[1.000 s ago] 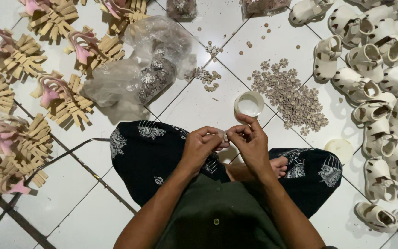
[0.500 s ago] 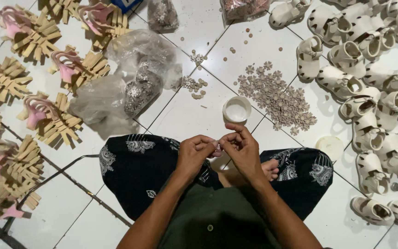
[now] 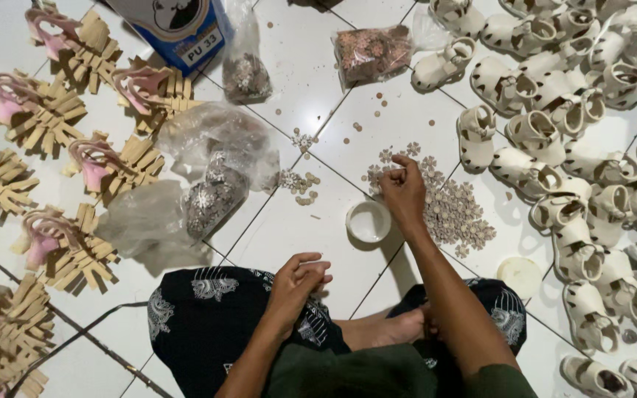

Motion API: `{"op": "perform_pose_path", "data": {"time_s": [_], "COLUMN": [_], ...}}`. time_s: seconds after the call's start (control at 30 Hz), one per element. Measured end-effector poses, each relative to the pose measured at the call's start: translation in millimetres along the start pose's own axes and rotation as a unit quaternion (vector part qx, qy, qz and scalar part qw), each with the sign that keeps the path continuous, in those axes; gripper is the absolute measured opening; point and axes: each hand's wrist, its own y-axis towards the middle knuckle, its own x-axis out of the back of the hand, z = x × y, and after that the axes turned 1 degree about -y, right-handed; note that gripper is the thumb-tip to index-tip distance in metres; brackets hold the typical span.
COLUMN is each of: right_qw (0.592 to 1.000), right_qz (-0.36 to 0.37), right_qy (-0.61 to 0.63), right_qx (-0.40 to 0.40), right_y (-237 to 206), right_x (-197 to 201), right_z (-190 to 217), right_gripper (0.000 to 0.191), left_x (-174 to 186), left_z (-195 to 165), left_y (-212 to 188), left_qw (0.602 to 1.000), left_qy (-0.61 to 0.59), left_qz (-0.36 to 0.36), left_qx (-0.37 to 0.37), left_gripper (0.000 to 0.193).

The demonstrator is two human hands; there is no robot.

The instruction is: The person sits on the floor and repeatedly picks up small flower-shaped pieces and round discs, dips them into a small container of liquid, and presses them together. They place the assembled units on the floor and continue the cycle with new pieces.

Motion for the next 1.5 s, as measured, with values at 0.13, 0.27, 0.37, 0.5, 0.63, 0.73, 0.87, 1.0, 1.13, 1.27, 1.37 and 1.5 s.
{"op": "perform_pose_path", "data": {"time_s": [0.13, 0.27, 0.37, 0.5, 0.63, 0.73, 0.87, 1.0, 1.13, 1.27, 1.37, 1.5], "right_qw": [0.999, 0.999, 0.995, 0.997, 0.99, 0.988, 0.988, 0.969, 0.956, 0.953, 0.953, 0.966], "right_qz": [-0.032, -0.035, -0.026, 0.019, 0.071, 0.078, 0.097, 0.152, 0.238, 0.267, 0.267, 0.231], "right_qy": [-0.033, -0.028, -0.09, -0.052, -0.006, -0.001, 0.086, 0.126, -0.078, -0.107, -0.088, -0.041], "right_qx": [-0.01, -0.013, 0.03, -0.051, -0.12, -0.133, -0.086, -0.149, -0.152, -0.099, -0.115, -0.11], "right_y": [46, 70, 70, 35, -31, -62, -79, -86, -76, -79, -84, -94], "right_x": [-22, -32, -24, 1, 7, 1, -13, -27, -31, -25, -19, -14], "right_z": [-8, -8, -18, -23, -25, -30, -42, -48, -47, -46, -46, -40], "right_gripper": [0.044, 0.043, 0.039, 0.044, 0.048, 0.052, 0.056, 0.059, 0.077, 0.083, 0.085, 0.085], "left_x": [26, 39, 42, 37, 27, 16, -2, -19, -25, -19, -19, -17], "left_z": [11, 12, 11, 11, 14, 15, 14, 23, 30, 36, 39, 43], "left_y": [-2, -2, -4, 1, 9, 16, 40, 52, 62, 65, 71, 77], "left_qw": [0.999, 0.997, 0.996, 0.996, 0.997, 0.991, 0.906, 0.809, 0.786, 0.779, 0.778, 0.764], "left_qy": [0.01, 0.009, 0.008, 0.015, 0.015, 0.109, 0.4, 0.535, 0.554, 0.555, 0.561, 0.57], "left_qz": [-0.049, -0.075, -0.093, -0.091, -0.076, -0.078, -0.087, -0.064, -0.05, -0.036, -0.03, -0.032], "left_qx": [0.008, -0.008, 0.014, 0.02, 0.028, 0.009, -0.106, -0.233, -0.27, -0.288, -0.281, -0.3], "left_gripper": [0.038, 0.034, 0.032, 0.03, 0.03, 0.038, 0.082, 0.122, 0.111, 0.107, 0.103, 0.1]}}
